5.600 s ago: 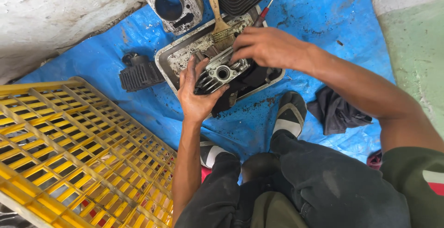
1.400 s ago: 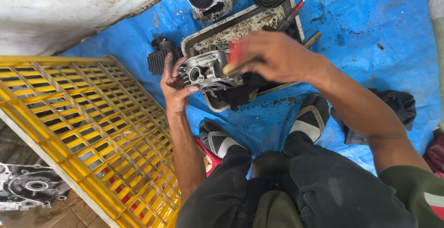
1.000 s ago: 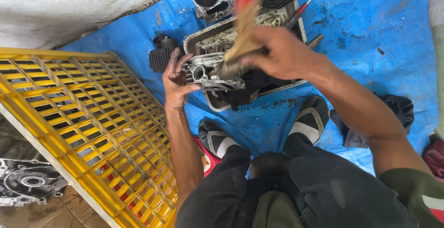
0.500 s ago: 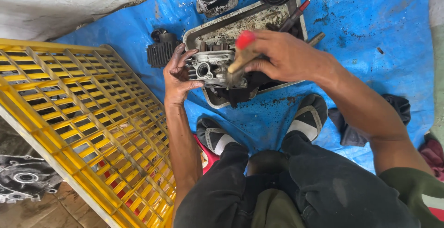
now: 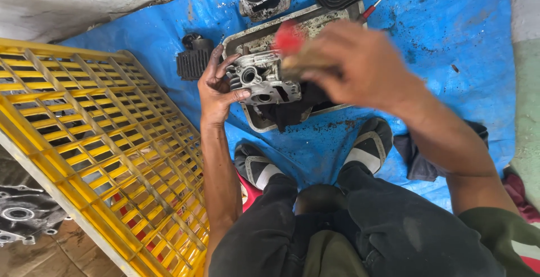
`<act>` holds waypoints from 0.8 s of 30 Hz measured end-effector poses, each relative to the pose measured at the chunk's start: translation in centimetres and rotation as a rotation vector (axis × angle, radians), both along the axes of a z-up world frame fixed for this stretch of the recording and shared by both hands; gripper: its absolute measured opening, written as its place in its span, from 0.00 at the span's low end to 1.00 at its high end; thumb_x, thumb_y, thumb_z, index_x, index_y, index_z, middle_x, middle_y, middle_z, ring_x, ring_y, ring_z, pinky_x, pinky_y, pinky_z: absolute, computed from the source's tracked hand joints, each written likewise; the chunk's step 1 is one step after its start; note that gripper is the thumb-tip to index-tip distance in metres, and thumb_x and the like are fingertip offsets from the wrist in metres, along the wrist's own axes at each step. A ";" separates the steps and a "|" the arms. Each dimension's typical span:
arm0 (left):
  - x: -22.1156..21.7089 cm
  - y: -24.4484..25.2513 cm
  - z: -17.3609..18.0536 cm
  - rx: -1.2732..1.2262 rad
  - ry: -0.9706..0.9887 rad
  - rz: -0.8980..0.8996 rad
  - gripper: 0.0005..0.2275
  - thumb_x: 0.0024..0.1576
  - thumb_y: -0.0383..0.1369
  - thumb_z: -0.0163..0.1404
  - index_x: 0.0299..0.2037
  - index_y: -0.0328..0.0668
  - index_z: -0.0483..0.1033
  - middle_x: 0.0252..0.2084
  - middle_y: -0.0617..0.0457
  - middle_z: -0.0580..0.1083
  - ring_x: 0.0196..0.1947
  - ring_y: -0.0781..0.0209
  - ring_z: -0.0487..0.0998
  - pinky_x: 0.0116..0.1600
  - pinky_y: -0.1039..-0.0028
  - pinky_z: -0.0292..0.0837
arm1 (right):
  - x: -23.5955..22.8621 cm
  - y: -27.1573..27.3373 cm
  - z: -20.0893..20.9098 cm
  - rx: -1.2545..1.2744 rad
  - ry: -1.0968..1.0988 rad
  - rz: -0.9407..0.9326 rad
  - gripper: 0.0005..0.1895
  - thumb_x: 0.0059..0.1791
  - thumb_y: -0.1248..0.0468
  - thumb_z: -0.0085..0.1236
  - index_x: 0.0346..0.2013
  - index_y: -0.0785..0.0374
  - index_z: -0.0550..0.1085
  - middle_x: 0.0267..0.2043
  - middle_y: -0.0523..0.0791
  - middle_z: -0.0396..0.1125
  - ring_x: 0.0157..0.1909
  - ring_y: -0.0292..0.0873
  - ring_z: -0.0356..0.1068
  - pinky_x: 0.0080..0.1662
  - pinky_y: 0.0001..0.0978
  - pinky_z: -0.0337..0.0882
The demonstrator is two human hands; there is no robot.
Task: The person cleans a metallic engine cylinder head using a brush and a black cloth. They scrub the component over a metal tray and wipe it down, handling the part with both hands throughout the process.
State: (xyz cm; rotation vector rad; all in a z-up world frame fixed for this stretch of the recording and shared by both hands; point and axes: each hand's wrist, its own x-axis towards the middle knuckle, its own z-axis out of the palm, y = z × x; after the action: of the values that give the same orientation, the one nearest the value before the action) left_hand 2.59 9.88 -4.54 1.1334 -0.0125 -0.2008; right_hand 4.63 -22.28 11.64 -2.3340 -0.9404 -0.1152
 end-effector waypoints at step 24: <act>-0.9 -3.9 2.5 -0.027 -0.012 0.039 0.42 0.56 0.14 0.59 0.78 0.32 0.45 0.71 0.33 0.65 0.64 0.54 0.74 0.65 0.66 0.75 | -1.1 2.6 -3.1 0.003 0.025 0.064 0.19 0.47 0.66 0.66 0.53 0.58 0.78 0.47 0.46 0.72 0.51 0.50 0.72 0.51 0.40 0.75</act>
State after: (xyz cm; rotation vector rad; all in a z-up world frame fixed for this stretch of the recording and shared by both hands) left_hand 1.65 6.02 -2.07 1.1068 -0.0040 -0.1588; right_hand 3.52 -19.67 8.54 -2.2944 -1.0007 -0.0617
